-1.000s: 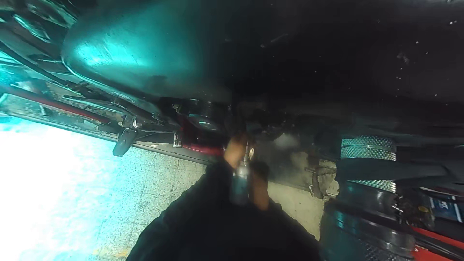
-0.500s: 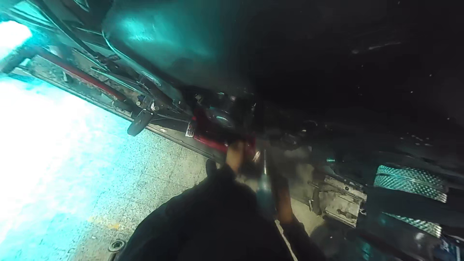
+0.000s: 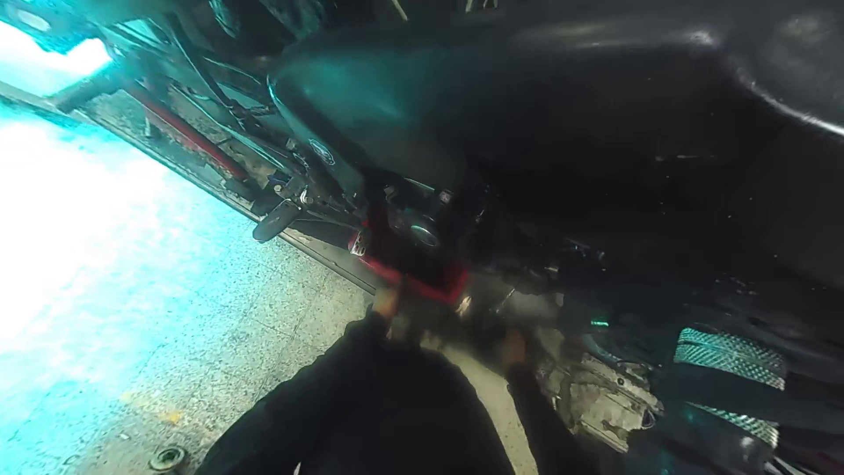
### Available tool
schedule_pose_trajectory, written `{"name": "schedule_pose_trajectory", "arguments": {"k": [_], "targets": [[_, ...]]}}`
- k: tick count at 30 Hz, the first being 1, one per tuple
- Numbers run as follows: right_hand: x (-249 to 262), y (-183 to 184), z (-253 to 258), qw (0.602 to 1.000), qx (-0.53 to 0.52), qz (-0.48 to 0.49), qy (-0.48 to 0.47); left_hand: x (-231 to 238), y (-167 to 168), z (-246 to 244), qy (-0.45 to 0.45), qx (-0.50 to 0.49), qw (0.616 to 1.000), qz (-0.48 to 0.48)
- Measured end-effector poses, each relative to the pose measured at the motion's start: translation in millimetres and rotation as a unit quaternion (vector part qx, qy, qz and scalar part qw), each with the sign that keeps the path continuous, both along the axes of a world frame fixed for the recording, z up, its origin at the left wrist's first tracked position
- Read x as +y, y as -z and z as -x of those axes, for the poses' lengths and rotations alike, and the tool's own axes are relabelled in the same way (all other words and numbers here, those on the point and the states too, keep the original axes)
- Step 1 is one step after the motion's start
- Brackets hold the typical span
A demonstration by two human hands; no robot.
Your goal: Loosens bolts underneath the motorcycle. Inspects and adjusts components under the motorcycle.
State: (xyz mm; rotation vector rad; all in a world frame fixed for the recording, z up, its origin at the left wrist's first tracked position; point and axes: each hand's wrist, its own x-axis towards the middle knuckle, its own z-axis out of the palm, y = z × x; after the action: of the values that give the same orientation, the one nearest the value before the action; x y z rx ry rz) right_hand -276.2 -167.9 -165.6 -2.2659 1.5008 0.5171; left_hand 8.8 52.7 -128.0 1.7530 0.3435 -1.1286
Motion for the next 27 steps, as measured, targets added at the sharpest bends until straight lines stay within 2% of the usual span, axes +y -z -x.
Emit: {"name": "schedule_pose_trajectory", "arguments": {"k": [2, 3, 5, 6, 8, 10, 12, 16, 21, 27], "targets": [[1.5, -10.4, -5.6, 1.0, -0.001, 0.006, 0.007, -1.0, 0.3, 1.8, 0.028, -0.014, 0.999, -0.026], [0.8, -21.9, -12.5, 0.999, -0.036, 0.016, 0.009, -3.4, 1.3, 2.2, 0.032, -0.024, 0.999, -0.028], [3.3, -59.3, -31.2, 0.979, -0.202, 0.034, 0.018, -9.2, 1.6, 5.6, 0.022, -0.056, 0.998, -0.017], [6.6, -79.1, -43.3, 0.952, -0.304, 0.028, 0.026, -11.1, 1.1, 8.0, 0.018, -0.066, 0.998, -0.007], [17.0, -117.1, -75.9, 0.878, -0.472, -0.043, 0.06, -13.4, 1.7, 13.9, 0.011, -0.072, 0.997, 0.005], [22.5, -141.5, -110.2, 0.805, -0.558, -0.156, 0.129, -15.7, 3.0, 14.6, 0.024, -0.058, 0.998, 0.01], [24.6, -149.5, -131.9, 0.745, -0.588, -0.246, 0.195, -15.8, 4.9, 18.6, 0.032, -0.054, 0.998, 0.025], [28.9, -150.4, -151.9, 0.716, -0.59, -0.26, 0.268, -16.8, 4.1, 29.1, 0.034, -0.045, 0.998, 0.038], [27.1, -135.5, -158.2, 0.626, -0.639, -0.311, 0.32, -14.4, 1.8, 28.7, 0.044, -0.036, 0.998, 0.037], [31.3, -120.3, -162.7, 0.621, -0.683, -0.269, 0.276, -7.1, 0.3, 31.1, 0.064, -0.036, 0.996, 0.043]]}}
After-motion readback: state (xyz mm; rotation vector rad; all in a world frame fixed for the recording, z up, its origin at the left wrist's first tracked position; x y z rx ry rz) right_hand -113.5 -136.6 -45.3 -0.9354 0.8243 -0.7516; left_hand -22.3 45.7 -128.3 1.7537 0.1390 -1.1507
